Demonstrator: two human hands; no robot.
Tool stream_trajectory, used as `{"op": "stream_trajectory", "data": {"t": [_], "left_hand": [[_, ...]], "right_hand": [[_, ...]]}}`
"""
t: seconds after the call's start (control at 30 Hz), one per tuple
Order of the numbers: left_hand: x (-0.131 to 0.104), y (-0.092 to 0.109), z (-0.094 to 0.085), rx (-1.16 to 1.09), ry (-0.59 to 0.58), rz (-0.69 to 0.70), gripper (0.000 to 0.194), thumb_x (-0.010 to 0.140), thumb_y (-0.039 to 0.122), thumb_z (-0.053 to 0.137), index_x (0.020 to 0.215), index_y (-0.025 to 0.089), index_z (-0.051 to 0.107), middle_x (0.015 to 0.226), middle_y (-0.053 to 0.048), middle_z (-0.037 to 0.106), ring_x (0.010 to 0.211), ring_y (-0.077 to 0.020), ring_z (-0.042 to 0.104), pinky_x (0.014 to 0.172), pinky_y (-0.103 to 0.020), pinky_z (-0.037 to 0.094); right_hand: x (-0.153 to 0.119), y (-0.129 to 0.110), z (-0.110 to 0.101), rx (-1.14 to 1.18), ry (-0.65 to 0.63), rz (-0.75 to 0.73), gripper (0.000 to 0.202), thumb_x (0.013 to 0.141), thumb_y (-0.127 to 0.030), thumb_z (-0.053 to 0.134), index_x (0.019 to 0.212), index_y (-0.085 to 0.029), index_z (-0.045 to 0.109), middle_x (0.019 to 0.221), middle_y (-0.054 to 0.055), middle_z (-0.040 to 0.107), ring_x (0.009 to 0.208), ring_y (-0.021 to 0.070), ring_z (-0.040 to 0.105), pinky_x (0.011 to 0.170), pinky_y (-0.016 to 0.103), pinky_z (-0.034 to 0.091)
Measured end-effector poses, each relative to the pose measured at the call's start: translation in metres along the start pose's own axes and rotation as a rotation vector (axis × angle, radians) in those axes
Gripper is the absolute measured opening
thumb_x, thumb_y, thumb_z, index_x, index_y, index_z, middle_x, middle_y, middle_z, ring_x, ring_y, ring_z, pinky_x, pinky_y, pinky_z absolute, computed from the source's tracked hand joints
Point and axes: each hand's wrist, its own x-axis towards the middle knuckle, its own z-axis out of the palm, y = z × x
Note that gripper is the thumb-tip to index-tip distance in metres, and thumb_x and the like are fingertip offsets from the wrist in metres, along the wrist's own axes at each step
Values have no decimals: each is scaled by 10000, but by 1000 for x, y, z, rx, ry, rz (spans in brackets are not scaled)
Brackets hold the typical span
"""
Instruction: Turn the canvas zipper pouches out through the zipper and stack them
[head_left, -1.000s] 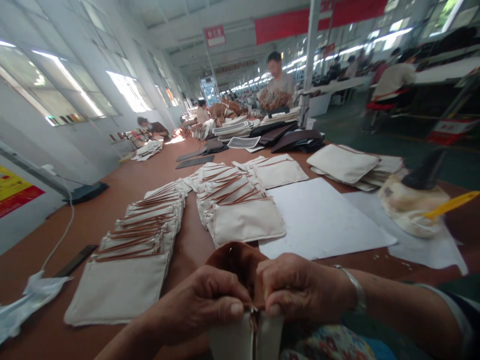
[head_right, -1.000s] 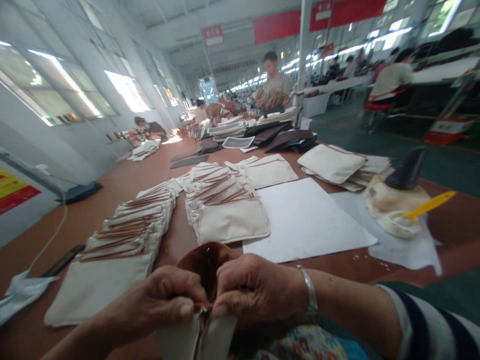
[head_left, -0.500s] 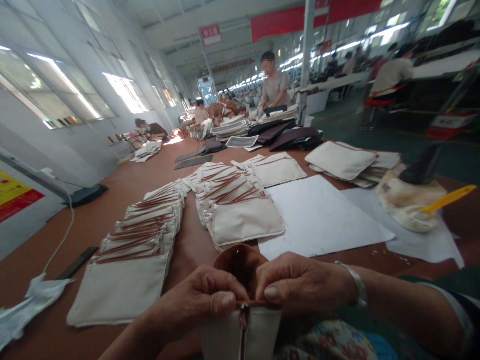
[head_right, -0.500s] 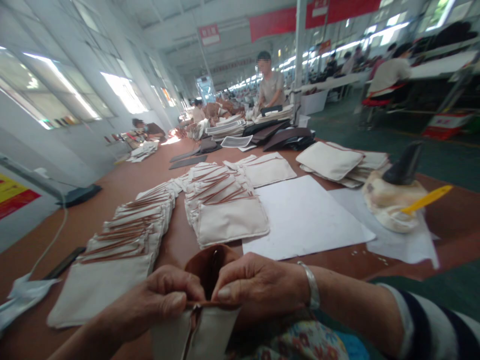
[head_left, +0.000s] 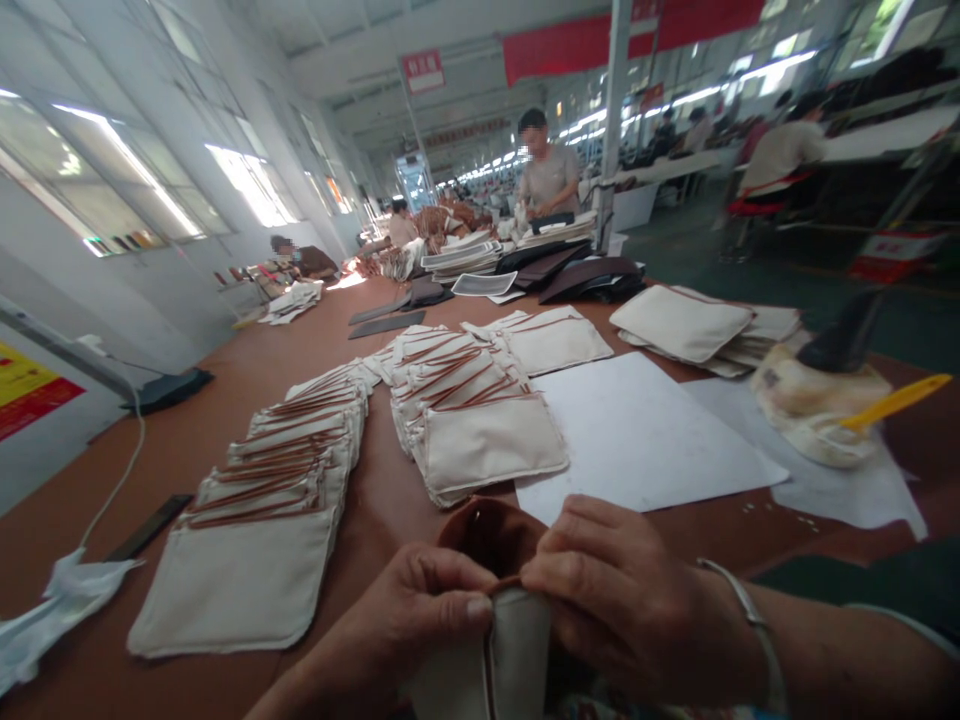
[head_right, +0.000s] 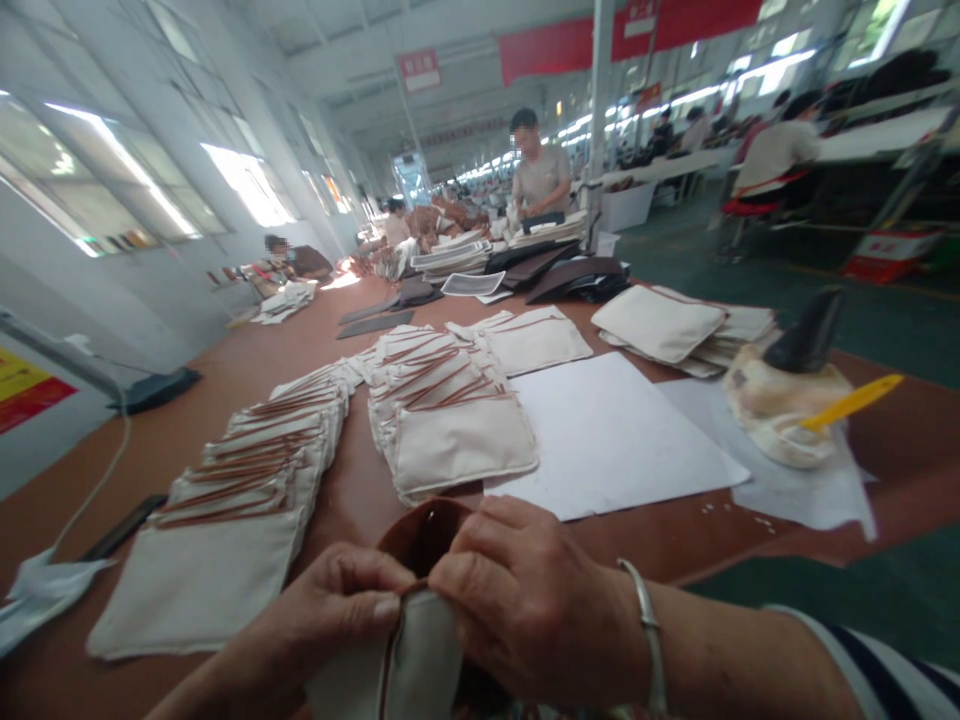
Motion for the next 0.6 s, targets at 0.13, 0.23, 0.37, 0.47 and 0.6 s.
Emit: {"op": "stream_trajectory", "data": {"t": [0.13, 0.23, 0.37, 0.47, 0.6], "left_hand": [[0, 1, 2, -26, 4, 37, 359, 648, 357, 889, 863, 83, 799, 701, -88, 734, 545, -105, 586, 541, -191, 398], [-2, 1, 4, -33, -3, 48, 358, 649, 360, 889, 858, 82, 801, 714, -95, 736, 583, -124, 604, 570, -203, 416], [-4, 0, 5, 23, 9, 48, 381, 653, 386, 885, 851, 72, 800, 674, -80, 708, 550, -102, 553, 539, -191, 373], [-4, 0, 3, 54, 1, 69, 375, 666, 397, 877, 850, 81, 799, 663, -63, 690, 550, -91, 522, 543, -191, 362], [-4, -1, 1, 169, -58, 114, 316, 739, 384, 833, 884, 105, 801, 708, -51, 684, 616, -96, 512, 590, -197, 368]], "right_hand": [[0, -2, 8, -162, -70, -41, 86, 927, -80, 532, 948, -89, 614, 780, 70, 614, 698, 180, 471, 682, 342, 380], [1, -2, 13, -169, -71, 0, 91, 939, -90, 531, 909, -103, 616, 781, 61, 602, 696, 180, 461, 660, 333, 364], [1, -5, 15, -188, -63, 14, 119, 925, -65, 534, 851, -106, 618, 770, 55, 583, 686, 178, 440, 641, 327, 345], [3, -7, 14, -219, -85, 11, 134, 922, -63, 529, 830, -105, 617, 763, 52, 571, 688, 178, 435, 655, 330, 342], [10, -4, 12, -167, -121, -14, 181, 915, -63, 498, 762, -124, 574, 730, 37, 546, 678, 166, 430, 656, 318, 348]]}}
